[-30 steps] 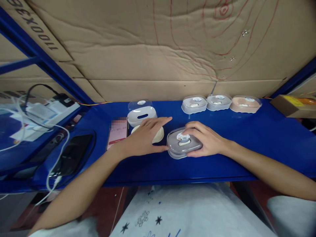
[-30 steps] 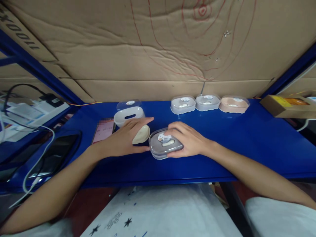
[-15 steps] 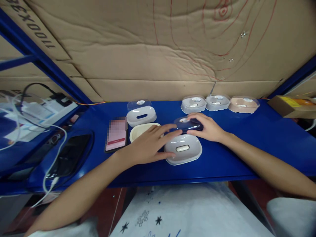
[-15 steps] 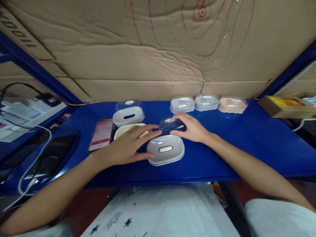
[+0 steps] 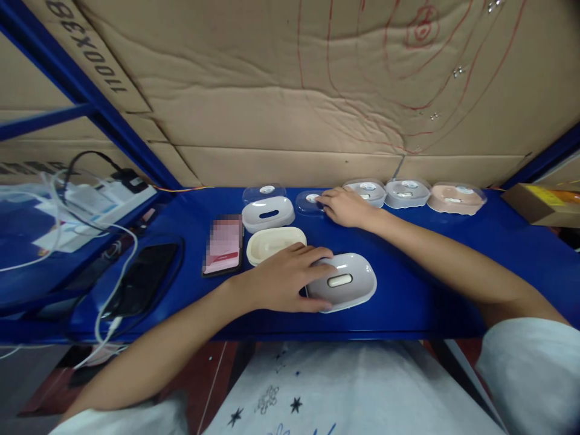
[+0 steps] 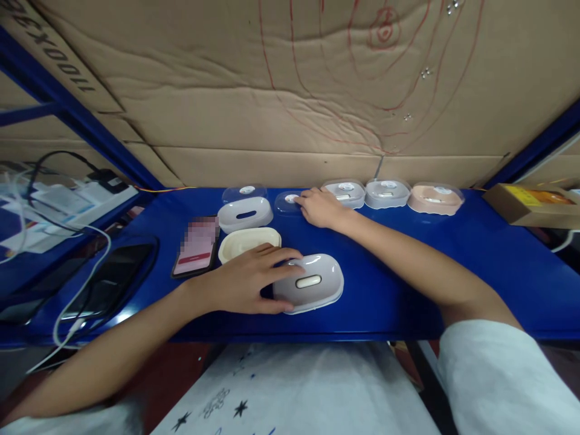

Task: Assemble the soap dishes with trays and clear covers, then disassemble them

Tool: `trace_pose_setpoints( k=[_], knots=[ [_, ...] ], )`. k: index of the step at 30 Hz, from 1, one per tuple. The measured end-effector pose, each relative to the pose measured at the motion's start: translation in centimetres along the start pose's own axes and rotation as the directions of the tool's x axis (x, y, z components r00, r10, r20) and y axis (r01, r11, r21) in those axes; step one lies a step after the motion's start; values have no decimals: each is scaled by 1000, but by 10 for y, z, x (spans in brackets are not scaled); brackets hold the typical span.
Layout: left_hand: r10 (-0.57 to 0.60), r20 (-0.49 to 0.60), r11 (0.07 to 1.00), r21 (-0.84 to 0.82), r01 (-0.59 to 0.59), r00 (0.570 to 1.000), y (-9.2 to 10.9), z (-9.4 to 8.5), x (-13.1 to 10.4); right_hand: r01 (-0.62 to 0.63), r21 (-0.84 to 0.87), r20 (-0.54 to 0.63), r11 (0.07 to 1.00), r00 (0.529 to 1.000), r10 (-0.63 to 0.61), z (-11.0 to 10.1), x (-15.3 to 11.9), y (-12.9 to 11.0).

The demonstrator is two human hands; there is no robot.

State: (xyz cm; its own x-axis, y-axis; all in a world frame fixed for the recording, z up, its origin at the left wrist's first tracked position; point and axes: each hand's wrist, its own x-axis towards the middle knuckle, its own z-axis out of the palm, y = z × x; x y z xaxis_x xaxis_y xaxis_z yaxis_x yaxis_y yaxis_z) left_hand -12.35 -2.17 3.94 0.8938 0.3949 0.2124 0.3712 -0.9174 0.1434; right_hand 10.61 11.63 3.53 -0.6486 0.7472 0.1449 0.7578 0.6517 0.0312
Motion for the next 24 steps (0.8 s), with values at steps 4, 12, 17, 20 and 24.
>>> trace_pose_setpoints(
  k=[4,12,17,20,24],
  knots=[
    [-2,-6,1000,-11,2,1000,1,1,-1,-42,5,-33,999,999,42,7,32,1],
    [-46,-16,998,53,46,999,-2,5,-2,49,148,-230,988,973,-13,-15,-11,-19],
    [-77,-29,997,12,78,997,-7,9,-1,306,432,-231,849,947,-224,-15,-119,-28],
    [-82,10,996,-28,82,997,-6,10,-1,299,453,-113,840,954,-279,-3,-152,-31],
    [-115,81,989,-89,122,990,-2,13,0,277,422,-75,863,960,-271,6,-151,-32]
  ],
)
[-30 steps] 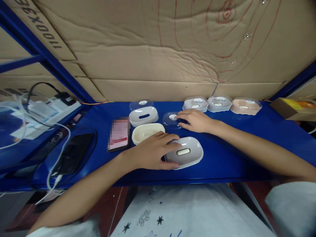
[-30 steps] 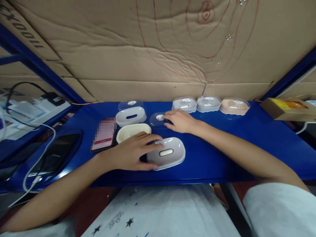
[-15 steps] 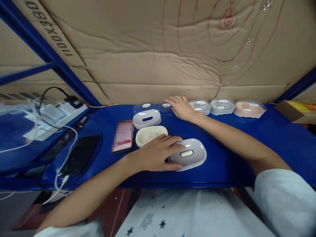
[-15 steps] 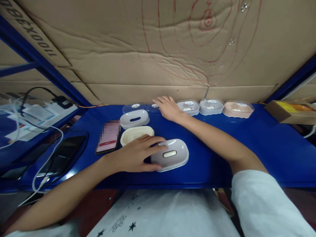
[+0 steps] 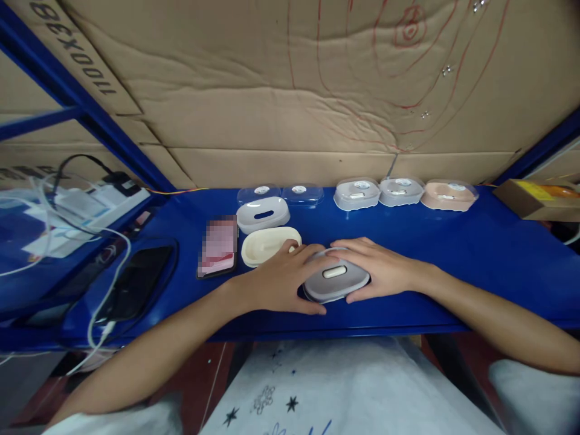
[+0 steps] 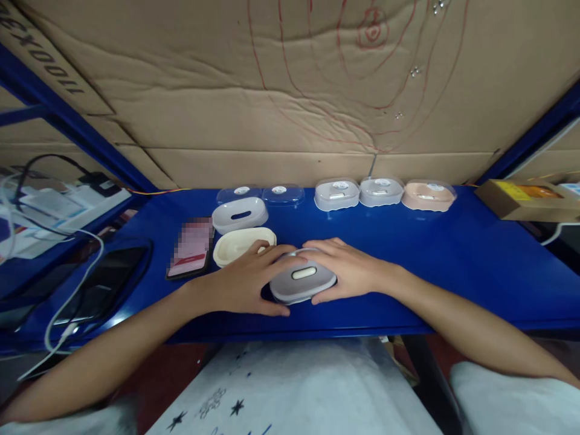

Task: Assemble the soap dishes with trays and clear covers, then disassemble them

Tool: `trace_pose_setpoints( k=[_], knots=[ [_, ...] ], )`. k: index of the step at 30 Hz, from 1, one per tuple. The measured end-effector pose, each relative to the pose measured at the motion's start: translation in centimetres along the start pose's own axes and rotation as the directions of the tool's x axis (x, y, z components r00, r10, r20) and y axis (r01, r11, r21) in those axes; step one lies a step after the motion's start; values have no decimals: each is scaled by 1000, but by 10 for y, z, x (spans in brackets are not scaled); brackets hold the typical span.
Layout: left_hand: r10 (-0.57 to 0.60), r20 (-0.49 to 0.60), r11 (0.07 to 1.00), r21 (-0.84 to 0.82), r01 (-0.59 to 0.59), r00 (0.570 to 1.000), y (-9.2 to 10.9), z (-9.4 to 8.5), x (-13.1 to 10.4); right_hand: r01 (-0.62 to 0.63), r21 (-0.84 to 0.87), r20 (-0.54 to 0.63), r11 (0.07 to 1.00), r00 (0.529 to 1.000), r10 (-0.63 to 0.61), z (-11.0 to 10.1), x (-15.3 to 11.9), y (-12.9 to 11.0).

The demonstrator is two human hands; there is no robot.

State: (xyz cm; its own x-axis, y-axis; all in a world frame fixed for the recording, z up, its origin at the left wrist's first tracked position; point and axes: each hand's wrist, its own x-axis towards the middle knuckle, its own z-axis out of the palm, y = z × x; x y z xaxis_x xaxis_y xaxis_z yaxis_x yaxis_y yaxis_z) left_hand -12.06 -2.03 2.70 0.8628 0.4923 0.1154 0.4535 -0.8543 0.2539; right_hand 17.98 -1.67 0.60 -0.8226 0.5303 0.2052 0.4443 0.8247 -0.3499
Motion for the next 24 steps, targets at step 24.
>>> trace_pose_setpoints(
  k=[24],
  knots=[
    [-96,-39,954,-289,81,995,14,3,1,100,141,-113,985,990,-84,-10,3,4]
  ],
)
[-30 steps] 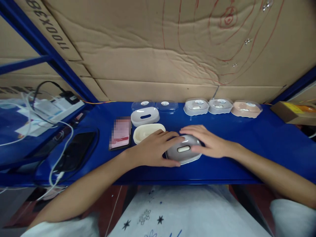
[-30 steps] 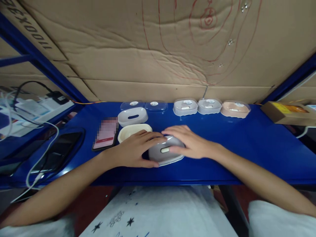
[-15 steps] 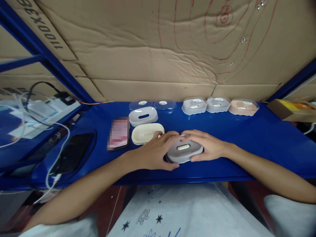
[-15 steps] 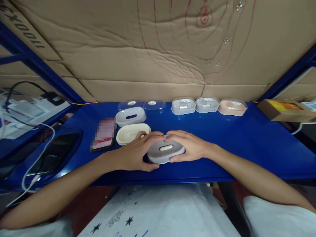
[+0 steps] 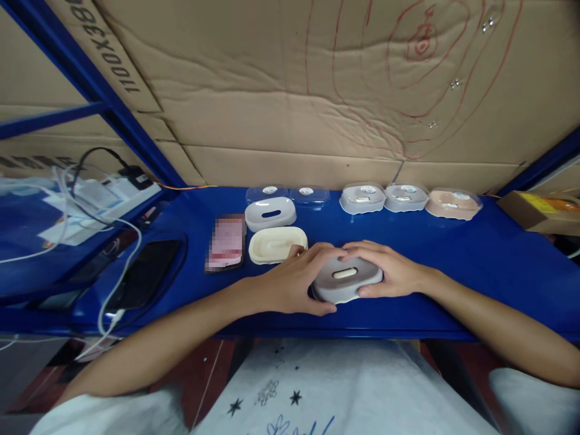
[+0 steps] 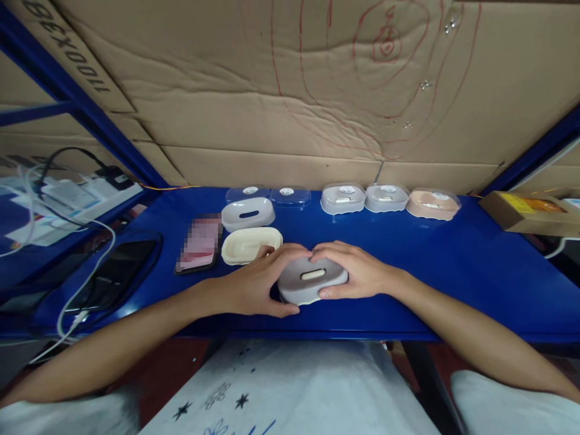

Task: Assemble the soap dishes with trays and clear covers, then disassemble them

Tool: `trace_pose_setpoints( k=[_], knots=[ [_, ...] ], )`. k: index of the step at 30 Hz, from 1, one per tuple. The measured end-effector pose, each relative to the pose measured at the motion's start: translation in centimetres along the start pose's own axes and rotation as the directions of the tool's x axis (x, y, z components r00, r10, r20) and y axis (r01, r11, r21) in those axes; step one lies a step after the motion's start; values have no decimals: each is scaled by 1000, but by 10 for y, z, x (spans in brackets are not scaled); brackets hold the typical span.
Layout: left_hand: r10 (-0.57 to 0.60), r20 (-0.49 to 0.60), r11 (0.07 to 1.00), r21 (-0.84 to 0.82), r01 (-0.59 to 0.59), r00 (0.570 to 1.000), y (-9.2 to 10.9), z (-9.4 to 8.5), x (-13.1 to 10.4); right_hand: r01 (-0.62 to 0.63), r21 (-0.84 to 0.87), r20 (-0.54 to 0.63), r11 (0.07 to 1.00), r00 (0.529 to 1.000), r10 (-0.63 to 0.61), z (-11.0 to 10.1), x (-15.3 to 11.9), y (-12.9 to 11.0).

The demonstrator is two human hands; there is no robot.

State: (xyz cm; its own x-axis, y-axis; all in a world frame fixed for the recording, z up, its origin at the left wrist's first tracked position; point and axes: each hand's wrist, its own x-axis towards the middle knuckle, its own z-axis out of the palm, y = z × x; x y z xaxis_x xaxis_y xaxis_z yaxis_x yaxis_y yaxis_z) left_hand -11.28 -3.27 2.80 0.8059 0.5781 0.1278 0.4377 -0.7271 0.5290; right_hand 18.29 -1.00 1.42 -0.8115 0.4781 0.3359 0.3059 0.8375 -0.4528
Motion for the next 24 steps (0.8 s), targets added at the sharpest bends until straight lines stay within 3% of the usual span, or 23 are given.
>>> trace_pose_setpoints(
  k=[7,14,19,24],
  knots=[
    [2,-24,999,48,-1,1000,-2,7,-1,7,-44,-28,999,1000,-9,5,-4,0],
    [21,-118,979,203,3,993,-5,15,2,98,-318,-142,943,979,-150,11,-12,3],
    [27,-264,995,96,-2,964,0,12,2,60,-289,-235,955,963,-132,9,-11,2],
    [12,-230,999,43,-2,973,-4,15,2,20,-160,-255,987,965,-61,13,-6,0]
  ],
)
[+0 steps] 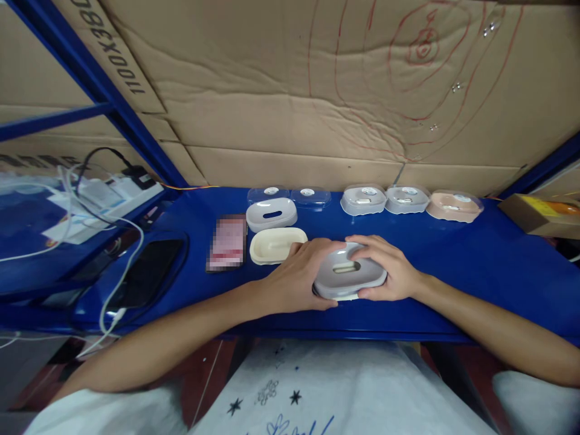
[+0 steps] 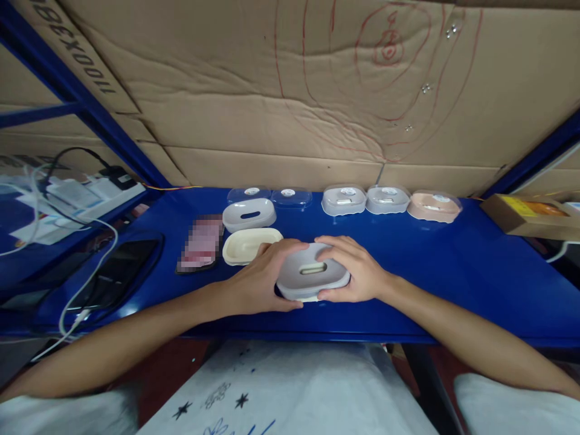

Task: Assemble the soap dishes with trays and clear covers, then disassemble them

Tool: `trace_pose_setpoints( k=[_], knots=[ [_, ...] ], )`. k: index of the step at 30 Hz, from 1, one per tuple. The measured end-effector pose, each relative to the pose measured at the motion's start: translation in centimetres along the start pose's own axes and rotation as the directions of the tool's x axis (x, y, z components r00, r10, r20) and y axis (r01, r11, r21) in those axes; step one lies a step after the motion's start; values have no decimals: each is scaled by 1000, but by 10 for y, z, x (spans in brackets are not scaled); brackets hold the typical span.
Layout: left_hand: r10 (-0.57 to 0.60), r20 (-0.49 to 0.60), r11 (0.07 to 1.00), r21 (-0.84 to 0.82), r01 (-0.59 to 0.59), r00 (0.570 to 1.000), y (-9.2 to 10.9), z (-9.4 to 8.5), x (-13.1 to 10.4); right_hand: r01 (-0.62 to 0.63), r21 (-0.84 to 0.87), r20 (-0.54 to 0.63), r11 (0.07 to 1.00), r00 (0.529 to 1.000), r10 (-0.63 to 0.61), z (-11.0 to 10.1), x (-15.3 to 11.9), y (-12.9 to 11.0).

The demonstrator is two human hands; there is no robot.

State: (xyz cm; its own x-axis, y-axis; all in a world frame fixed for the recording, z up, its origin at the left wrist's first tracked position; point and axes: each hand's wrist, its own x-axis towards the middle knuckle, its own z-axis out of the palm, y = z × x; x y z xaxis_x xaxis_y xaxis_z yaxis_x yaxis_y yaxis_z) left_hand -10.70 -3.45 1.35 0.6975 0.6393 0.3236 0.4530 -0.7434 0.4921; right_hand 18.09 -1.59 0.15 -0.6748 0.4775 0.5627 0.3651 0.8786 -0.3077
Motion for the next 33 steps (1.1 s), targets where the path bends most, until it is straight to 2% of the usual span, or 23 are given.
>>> trace_pose_setpoints(
  k=[3,6,9,12,16,18,22,28,33],
  knots=[
    [6,14,1000,7,-6,1000,-2,-1,1,-39,73,3,997,999,39,-6,4,5],
    [-47,13,998,31,47,999,-1,-5,1,-114,99,-75,989,990,122,-20,5,19],
    [-95,81,994,59,90,992,-1,-8,1,-252,-62,-141,966,960,242,-29,1,41],
    [-44,197,996,79,29,979,0,-8,0,-329,-230,-55,916,944,325,-23,-4,58],
    [68,320,994,64,-93,945,4,-7,-2,-253,-326,121,911,944,306,-10,-3,57],
    [86,344,990,75,-119,935,6,-7,-3,-221,-366,122,904,952,282,-10,0,49],
    [90,356,984,111,-137,930,5,-7,-3,-260,-342,72,903,951,301,-19,6,35],
    [114,357,972,153,-179,927,3,-9,-1,-257,-242,75,936,956,282,-18,6,37],
    [114,350,971,157,-178,930,3,-10,-2,-190,-193,226,963,946,232,-8,0,45]
  ],
)
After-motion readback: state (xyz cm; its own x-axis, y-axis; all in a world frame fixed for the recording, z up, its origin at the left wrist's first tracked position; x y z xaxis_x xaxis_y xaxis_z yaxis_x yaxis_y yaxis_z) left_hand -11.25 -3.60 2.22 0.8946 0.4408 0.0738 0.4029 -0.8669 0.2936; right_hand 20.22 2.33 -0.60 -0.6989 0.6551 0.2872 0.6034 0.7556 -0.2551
